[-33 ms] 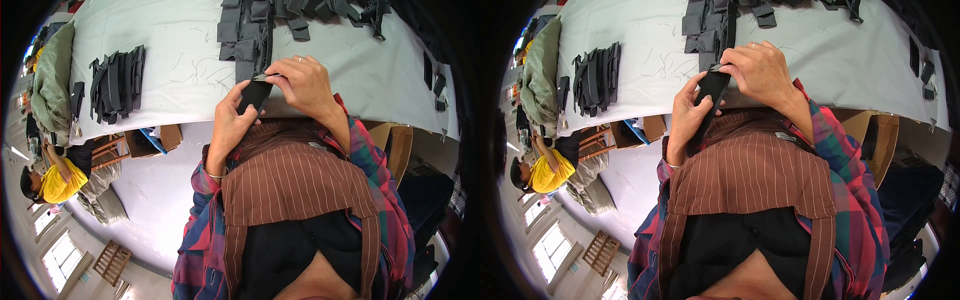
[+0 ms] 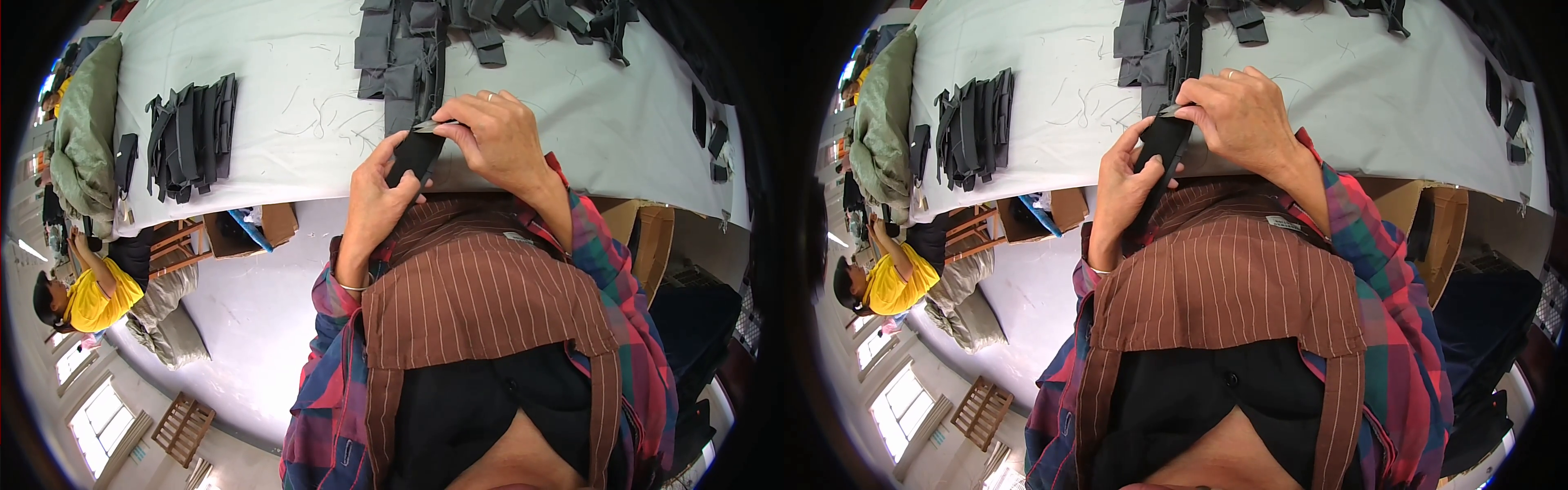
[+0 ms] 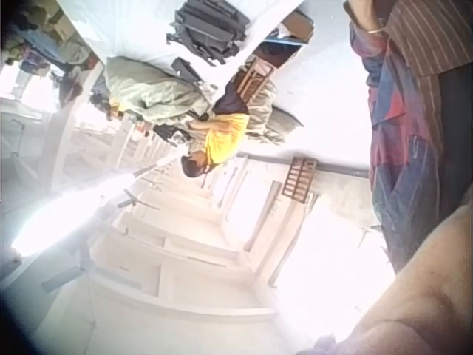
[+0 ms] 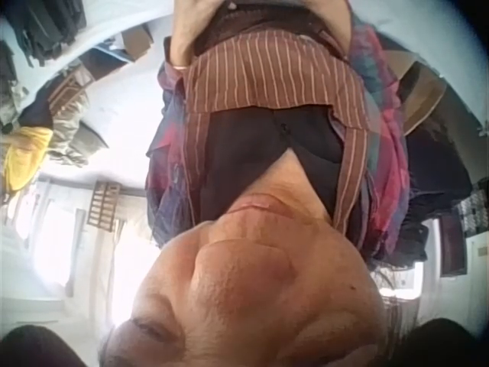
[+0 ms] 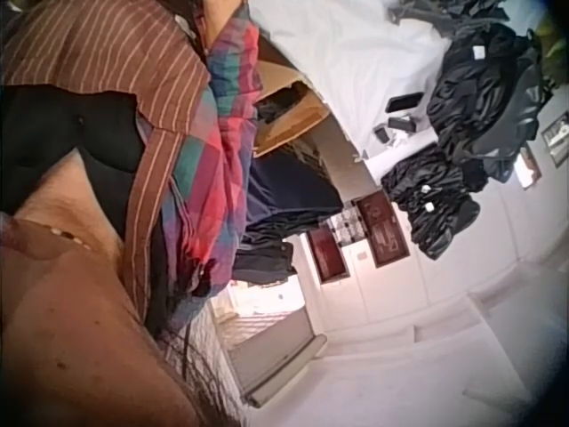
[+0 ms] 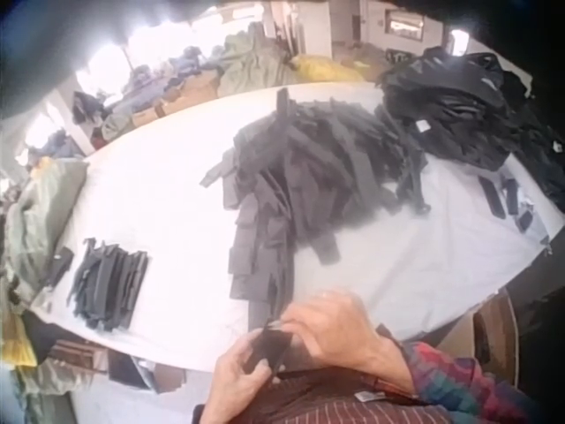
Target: Manually trimming or preparing textile components using small snips/tools at a workstation.
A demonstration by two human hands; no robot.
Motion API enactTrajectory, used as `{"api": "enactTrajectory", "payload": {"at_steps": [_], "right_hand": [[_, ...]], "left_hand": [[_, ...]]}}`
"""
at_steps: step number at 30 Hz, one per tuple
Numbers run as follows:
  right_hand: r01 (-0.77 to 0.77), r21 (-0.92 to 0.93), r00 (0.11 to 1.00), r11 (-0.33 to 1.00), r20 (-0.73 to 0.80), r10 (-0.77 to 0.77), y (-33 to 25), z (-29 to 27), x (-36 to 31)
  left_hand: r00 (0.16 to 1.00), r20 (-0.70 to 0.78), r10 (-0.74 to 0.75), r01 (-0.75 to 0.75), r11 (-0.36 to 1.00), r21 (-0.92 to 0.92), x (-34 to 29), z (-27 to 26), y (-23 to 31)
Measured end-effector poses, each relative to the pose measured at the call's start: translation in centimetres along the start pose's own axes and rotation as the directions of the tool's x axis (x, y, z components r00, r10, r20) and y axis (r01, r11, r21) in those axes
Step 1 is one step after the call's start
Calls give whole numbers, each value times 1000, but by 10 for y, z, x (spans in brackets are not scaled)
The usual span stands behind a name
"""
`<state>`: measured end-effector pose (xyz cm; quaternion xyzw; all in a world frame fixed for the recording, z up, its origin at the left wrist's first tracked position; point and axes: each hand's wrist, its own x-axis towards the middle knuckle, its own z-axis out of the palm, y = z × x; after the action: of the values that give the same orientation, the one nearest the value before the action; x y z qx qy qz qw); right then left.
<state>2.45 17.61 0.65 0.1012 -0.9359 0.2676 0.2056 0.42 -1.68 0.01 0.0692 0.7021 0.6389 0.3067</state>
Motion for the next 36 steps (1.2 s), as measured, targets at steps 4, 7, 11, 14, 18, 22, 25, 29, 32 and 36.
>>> {"api": "enactTrajectory", "payload": {"at_steps": [4,7,11,14,18,22,25,29,32,36], "right_hand": [[-42,76,999,996,10,41,-1,-2,-1],[-76,126,997,989,22,74,0,-2,-2],[-117,180,993,977,45,111,0,-1,-3],[-124,191,992,974,51,116,-1,-1,-2],[-138,192,990,972,49,131,-1,-2,-3],[-173,229,984,958,84,158,-3,-3,-4],[-241,361,970,901,69,232,-2,2,-7],[-373,678,891,633,71,449,1,0,-8],[-387,658,882,646,58,468,8,-4,-10],[-461,519,885,720,214,414,4,-18,-15]], "left_hand": [[1000,-2,3,-3,1000,-13,0,-1,-1],[1000,-1,-15,15,1000,-9,-1,-1,3],[999,27,-29,29,1000,8,-1,-2,2],[999,31,-37,37,999,2,0,-4,2],[998,48,-33,32,999,18,2,-5,1],[998,59,-35,33,999,26,1,-2,6],[996,64,-54,52,998,33,0,0,6],[994,74,-79,76,996,47,-2,0,5],[991,98,-96,89,994,68,-3,0,6],[995,69,-77,73,995,67,-5,-1,2]]}}
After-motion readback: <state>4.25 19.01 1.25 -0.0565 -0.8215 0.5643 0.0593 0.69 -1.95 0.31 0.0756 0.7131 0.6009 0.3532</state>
